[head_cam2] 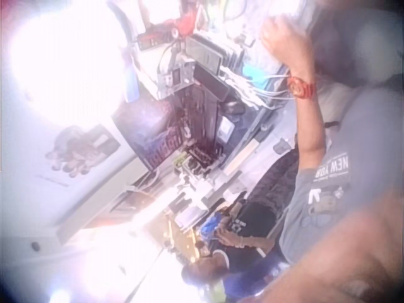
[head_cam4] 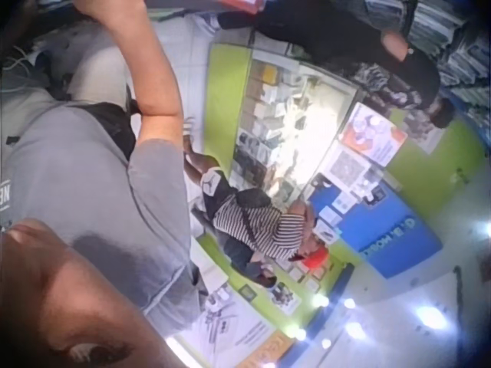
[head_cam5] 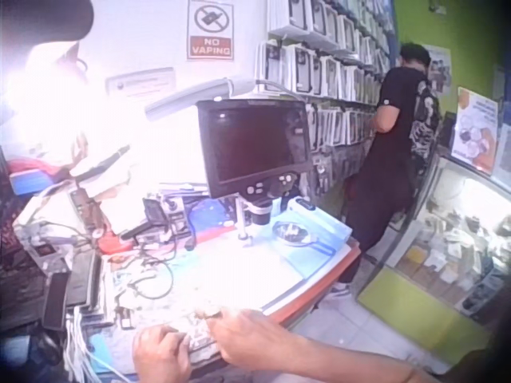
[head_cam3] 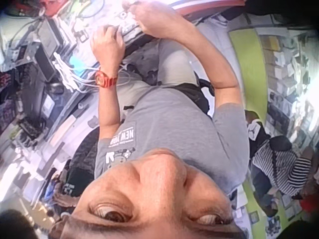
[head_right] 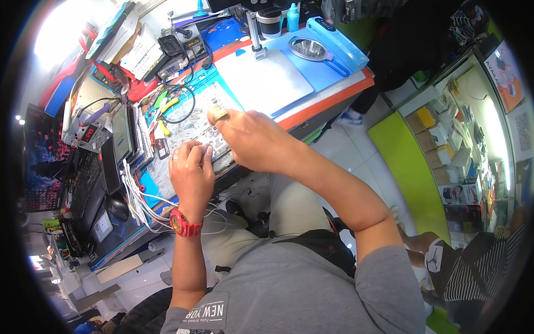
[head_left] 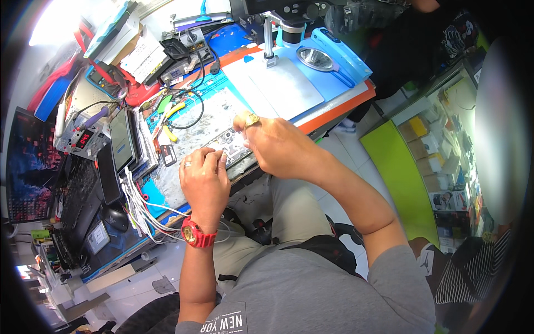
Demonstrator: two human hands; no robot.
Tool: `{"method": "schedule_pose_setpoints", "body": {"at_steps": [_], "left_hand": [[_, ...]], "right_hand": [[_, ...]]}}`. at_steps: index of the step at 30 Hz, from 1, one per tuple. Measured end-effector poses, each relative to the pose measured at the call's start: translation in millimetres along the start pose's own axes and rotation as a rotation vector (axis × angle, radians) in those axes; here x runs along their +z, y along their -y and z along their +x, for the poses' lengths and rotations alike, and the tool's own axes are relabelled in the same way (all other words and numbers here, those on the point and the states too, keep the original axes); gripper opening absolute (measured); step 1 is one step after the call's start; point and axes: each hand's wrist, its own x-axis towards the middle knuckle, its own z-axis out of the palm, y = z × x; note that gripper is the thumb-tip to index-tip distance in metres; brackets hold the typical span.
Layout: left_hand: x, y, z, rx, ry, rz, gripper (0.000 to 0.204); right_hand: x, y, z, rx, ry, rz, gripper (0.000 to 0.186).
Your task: The person uses a screwdriver to remove screws from the internal frame of a mobile phone, uses a prying tool to detach a component, and continues removing screws from the device.
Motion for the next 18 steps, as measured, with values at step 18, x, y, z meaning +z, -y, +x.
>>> {"method": "schedule_pose_setpoints", "body": {"at_steps": [18], "left_hand": [[-7.9, 1.0, -6.8, 0.024, 0.052, -0.015, 0.035]], "right_hand": [[4.0, 2.1, -1.6, 0.215, -0.069, -0.12, 0.029]]}}
